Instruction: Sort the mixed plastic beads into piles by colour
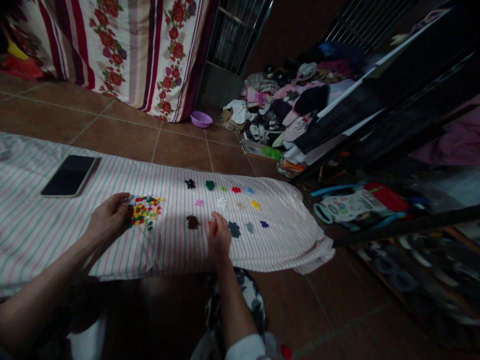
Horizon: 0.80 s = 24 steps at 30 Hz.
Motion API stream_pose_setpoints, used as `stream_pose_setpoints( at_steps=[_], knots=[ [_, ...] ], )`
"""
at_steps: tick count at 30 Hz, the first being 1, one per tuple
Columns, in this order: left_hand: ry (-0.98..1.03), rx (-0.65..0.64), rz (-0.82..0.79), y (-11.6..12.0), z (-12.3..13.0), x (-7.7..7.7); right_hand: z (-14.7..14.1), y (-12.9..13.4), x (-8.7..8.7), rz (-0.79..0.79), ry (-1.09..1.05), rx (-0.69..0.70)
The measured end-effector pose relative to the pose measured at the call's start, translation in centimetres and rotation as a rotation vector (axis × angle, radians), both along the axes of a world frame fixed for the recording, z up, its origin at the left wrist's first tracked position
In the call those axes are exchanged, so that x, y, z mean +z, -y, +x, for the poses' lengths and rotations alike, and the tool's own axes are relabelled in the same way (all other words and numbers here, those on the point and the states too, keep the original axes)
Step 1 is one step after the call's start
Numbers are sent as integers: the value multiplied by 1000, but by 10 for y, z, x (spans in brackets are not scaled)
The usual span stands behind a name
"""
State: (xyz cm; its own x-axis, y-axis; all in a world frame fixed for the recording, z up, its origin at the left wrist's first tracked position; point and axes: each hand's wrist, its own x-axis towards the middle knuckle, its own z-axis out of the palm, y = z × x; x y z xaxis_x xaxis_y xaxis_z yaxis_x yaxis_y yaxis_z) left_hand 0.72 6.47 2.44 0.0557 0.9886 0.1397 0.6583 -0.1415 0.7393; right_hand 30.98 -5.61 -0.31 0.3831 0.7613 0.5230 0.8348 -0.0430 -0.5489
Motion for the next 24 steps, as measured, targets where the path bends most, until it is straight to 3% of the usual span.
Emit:
stream_pose_setpoints(
  at_steps=[5,17,24],
  knots=[
    [-26,7,-18,1,0,3,7,0,-3,0,-59,-66],
    [57,-36,-17,7,-3,12,13,-2,-1,108,-1,-62],
    [15,-87,-21,10,-10,14,-7,-8,17,180,112,-8]
  ],
)
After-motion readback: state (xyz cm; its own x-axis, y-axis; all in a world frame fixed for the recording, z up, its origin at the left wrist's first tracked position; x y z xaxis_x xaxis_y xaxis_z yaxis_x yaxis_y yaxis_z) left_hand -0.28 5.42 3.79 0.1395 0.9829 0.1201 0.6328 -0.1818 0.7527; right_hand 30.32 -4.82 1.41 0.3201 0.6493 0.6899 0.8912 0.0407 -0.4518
